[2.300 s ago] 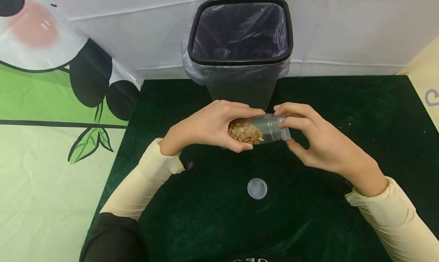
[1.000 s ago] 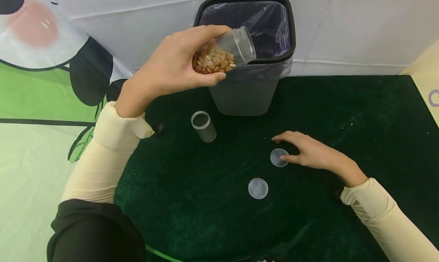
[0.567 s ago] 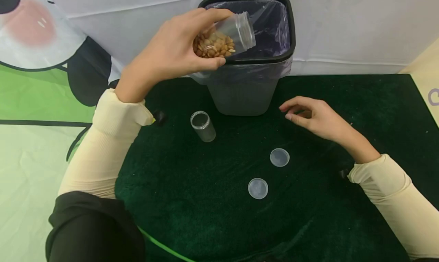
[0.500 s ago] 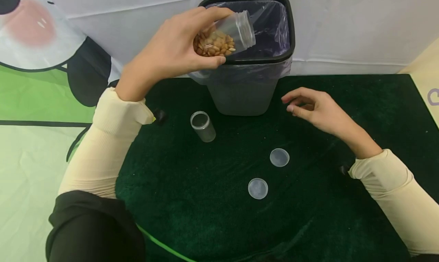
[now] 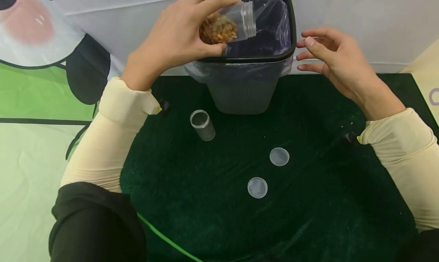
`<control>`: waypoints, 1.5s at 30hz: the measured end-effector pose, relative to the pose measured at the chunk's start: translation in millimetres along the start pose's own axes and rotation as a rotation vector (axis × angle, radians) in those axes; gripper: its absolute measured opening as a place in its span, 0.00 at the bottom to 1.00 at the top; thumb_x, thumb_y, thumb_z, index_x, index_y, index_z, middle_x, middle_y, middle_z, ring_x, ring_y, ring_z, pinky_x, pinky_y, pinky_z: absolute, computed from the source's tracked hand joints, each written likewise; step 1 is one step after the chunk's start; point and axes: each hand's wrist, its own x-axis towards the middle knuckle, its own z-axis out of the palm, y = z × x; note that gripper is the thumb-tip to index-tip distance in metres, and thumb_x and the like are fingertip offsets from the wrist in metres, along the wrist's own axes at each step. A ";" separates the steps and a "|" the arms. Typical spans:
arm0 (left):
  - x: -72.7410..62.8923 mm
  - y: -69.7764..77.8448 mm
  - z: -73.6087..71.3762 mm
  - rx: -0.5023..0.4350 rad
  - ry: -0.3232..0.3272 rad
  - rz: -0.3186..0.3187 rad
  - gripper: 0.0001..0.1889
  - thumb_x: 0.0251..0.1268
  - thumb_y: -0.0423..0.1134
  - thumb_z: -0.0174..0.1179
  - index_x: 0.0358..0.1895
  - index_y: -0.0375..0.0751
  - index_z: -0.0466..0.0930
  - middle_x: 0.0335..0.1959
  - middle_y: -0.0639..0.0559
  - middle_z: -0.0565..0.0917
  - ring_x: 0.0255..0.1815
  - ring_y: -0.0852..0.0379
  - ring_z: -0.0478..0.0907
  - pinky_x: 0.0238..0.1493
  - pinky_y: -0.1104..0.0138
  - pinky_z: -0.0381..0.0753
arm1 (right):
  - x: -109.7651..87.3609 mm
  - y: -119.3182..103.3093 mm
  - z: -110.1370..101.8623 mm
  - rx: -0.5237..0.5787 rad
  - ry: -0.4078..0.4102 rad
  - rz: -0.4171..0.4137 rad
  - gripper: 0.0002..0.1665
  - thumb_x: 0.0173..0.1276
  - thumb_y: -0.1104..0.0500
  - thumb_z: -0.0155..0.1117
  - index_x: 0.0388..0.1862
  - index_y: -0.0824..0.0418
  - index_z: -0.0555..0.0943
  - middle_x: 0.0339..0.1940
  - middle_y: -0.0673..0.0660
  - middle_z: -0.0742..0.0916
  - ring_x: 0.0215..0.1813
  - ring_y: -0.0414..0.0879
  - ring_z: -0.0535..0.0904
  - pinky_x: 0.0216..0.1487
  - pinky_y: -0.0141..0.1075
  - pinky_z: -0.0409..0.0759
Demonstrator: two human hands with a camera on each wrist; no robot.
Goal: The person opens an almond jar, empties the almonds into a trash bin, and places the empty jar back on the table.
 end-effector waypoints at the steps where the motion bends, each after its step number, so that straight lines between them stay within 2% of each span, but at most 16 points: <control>1: 1.6 0.0 0.6 0.009 0.005 0.001 0.36 0.70 0.56 0.62 0.80 0.62 0.64 0.61 0.38 0.75 0.49 0.45 0.72 0.51 0.49 0.76 | 2.5 -2.6 1.0 0.024 0.005 0.017 0.27 0.76 0.58 0.65 0.71 0.62 0.74 0.61 0.57 0.80 0.53 0.50 0.82 0.47 0.32 0.89; 6: 6.5 -0.2 5.3 0.045 0.001 -0.016 0.36 0.71 0.54 0.62 0.80 0.63 0.63 0.63 0.38 0.74 0.54 0.44 0.71 0.57 0.48 0.77 | 11.3 -7.8 7.2 0.118 0.026 0.096 0.33 0.74 0.58 0.67 0.74 0.63 0.71 0.61 0.59 0.78 0.55 0.51 0.83 0.47 0.36 0.90; 10: 8.9 -2.3 10.3 0.073 0.007 -0.029 0.35 0.71 0.54 0.64 0.80 0.64 0.64 0.64 0.38 0.73 0.60 0.43 0.70 0.66 0.47 0.77 | 16.4 -8.6 10.8 0.188 0.038 0.130 0.31 0.73 0.60 0.67 0.73 0.63 0.72 0.61 0.60 0.79 0.54 0.51 0.84 0.47 0.38 0.90; 16: 12.0 -4.2 15.2 0.121 0.012 -0.035 0.35 0.71 0.52 0.66 0.80 0.63 0.65 0.65 0.38 0.73 0.65 0.41 0.69 0.74 0.47 0.72 | 20.4 -9.3 16.3 0.226 0.056 0.168 0.33 0.72 0.65 0.68 0.74 0.62 0.70 0.61 0.59 0.78 0.52 0.51 0.83 0.45 0.37 0.90; 26: 12.9 -11.4 22.6 0.191 0.059 0.027 0.32 0.72 0.46 0.65 0.78 0.63 0.68 0.64 0.37 0.73 0.67 0.38 0.68 0.73 0.43 0.69 | 24.4 -10.4 21.0 0.279 0.061 0.197 0.33 0.72 0.68 0.67 0.74 0.61 0.70 0.63 0.60 0.76 0.49 0.50 0.83 0.44 0.37 0.90; 34: 12.9 -11.5 24.0 0.218 0.049 0.026 0.33 0.72 0.45 0.66 0.78 0.63 0.68 0.65 0.38 0.72 0.67 0.38 0.67 0.69 0.43 0.70 | 25.6 -12.3 20.7 0.280 0.062 0.202 0.31 0.72 0.68 0.66 0.72 0.60 0.70 0.62 0.60 0.74 0.49 0.50 0.82 0.43 0.37 0.90; 45: 12.1 -11.0 28.7 0.244 0.077 0.053 0.29 0.74 0.45 0.64 0.76 0.62 0.71 0.65 0.37 0.72 0.67 0.37 0.67 0.69 0.44 0.70 | 25.1 -12.8 22.2 0.259 0.074 0.227 0.32 0.72 0.68 0.67 0.72 0.59 0.70 0.62 0.59 0.74 0.49 0.50 0.80 0.43 0.37 0.90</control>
